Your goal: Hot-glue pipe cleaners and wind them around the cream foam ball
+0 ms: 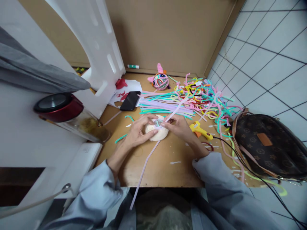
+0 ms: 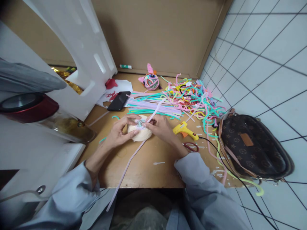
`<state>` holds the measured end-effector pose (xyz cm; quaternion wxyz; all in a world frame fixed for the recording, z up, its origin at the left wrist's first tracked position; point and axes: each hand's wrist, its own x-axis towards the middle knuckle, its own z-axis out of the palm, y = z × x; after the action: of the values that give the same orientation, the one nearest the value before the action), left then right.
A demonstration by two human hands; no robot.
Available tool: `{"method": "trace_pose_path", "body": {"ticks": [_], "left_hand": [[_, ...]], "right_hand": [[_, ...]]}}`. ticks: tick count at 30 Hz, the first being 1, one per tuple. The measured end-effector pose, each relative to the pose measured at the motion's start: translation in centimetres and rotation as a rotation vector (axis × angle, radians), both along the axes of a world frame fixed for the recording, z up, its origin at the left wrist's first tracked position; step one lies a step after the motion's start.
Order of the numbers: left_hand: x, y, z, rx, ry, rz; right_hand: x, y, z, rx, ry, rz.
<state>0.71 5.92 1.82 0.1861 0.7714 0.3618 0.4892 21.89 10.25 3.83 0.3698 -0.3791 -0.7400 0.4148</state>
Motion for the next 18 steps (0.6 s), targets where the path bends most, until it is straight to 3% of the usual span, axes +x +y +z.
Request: {"method": "trace_pose_path", "body": {"ticks": [18], "left_hand": [[0.6,0.1,-1.1,-0.086,-0.149,0.046]], "right_hand": [[-0.1,0.1,-0.2,-0.08,0.046,0.025]]}}
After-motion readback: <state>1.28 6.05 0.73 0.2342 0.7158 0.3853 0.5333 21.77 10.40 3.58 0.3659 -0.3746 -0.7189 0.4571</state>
